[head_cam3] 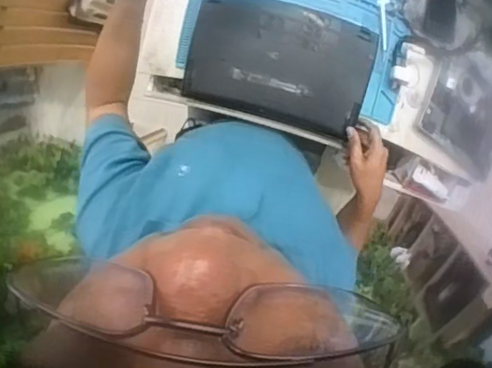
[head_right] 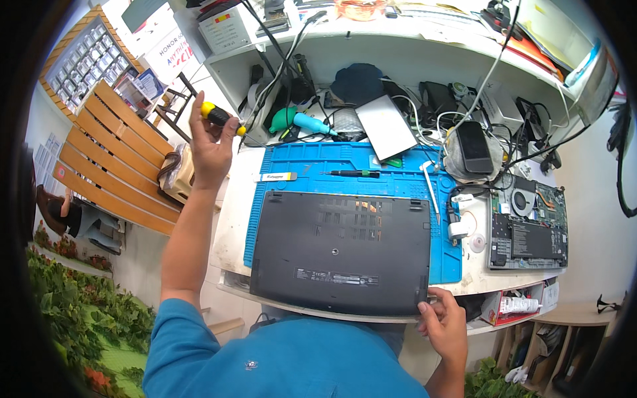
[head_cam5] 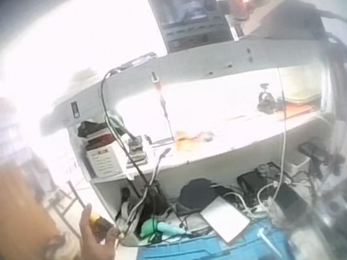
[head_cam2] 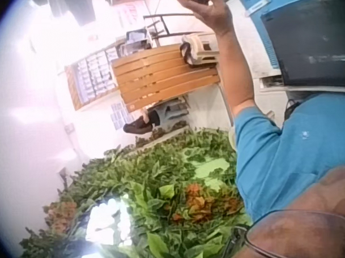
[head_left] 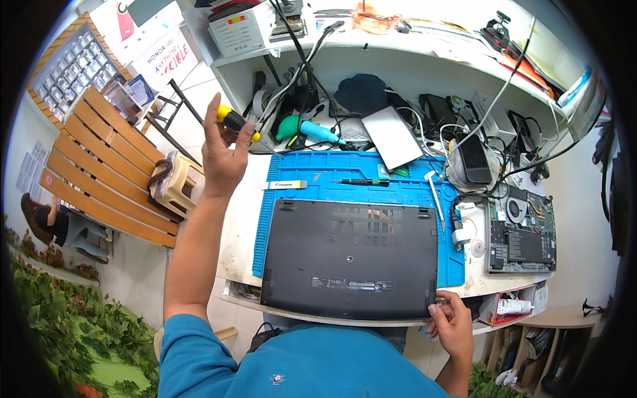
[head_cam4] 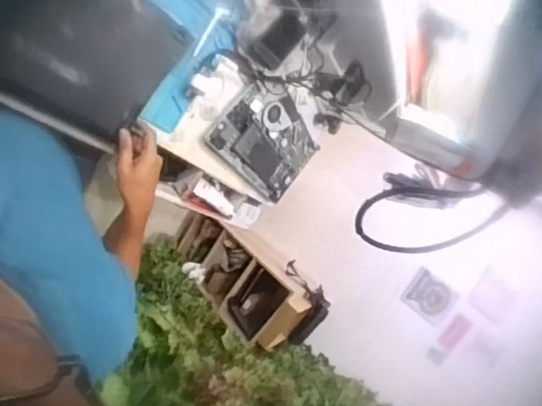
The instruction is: The person places a laptop bottom cover onto a workbench and secures it by tightening multiple screws with a yellow-handled screwdriver. The person systematically works around the perimeter of the cover, inserting and tightening screws into various holes.
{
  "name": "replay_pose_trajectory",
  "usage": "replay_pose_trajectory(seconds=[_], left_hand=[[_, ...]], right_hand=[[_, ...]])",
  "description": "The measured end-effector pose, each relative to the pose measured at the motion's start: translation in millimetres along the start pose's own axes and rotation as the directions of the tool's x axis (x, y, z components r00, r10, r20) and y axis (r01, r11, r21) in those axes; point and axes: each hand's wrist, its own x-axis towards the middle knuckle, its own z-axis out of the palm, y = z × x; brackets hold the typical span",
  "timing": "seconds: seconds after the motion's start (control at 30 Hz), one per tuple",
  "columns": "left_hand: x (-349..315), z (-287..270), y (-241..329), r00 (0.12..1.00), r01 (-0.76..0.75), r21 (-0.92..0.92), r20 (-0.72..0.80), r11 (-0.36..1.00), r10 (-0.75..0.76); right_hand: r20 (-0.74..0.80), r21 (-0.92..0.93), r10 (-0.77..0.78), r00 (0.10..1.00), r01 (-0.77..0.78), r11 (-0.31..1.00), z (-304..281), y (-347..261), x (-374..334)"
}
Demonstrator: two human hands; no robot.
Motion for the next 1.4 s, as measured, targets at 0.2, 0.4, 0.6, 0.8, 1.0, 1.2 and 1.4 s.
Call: replay_pose_trajectory(seconds=[0.2,0.4,0.6,0.8,1.0,1.2,1.4], left_hand=[[-9,13,-35,0.997,-0.068,0.095,0.038,0.993,0.064],[-12,19,-42,0.997,-0.064,0.125,0.055,0.990,0.058],[-11,19,-45,0.998,-0.059,0.123,0.037,0.991,0.055],[-6,15,-41,0.998,-0.068,0.108,0.013,0.992,0.068],[-1,13,-27,0.999,0.035,0.026,0.019,0.999,-0.036],[-3,17,0,0.996,0.091,-0.183,0.002,0.979,-0.092],[-28,45,90,0.996,-0.004,-0.242,0.088,0.970,0.026]], right_hand=[[-0.034,0.409,0.022,0.999,-0.007,0.913,13,26,-4],[0.001,0.458,-0.007,1.000,0.005,0.889,9,33,0],[0.031,0.503,-0.036,0.999,0.015,0.864,5,39,-2],[0.022,0.507,-0.058,0.998,0.039,0.861,7,43,-3],[-0.074,0.558,0.013,0.997,0.030,0.829,20,43,-9],[-0.108,0.561,0.027,0.994,0.039,0.827,32,45,-18],[-0.112,0.686,0.004,0.994,0.074,0.724,44,55,-25]])
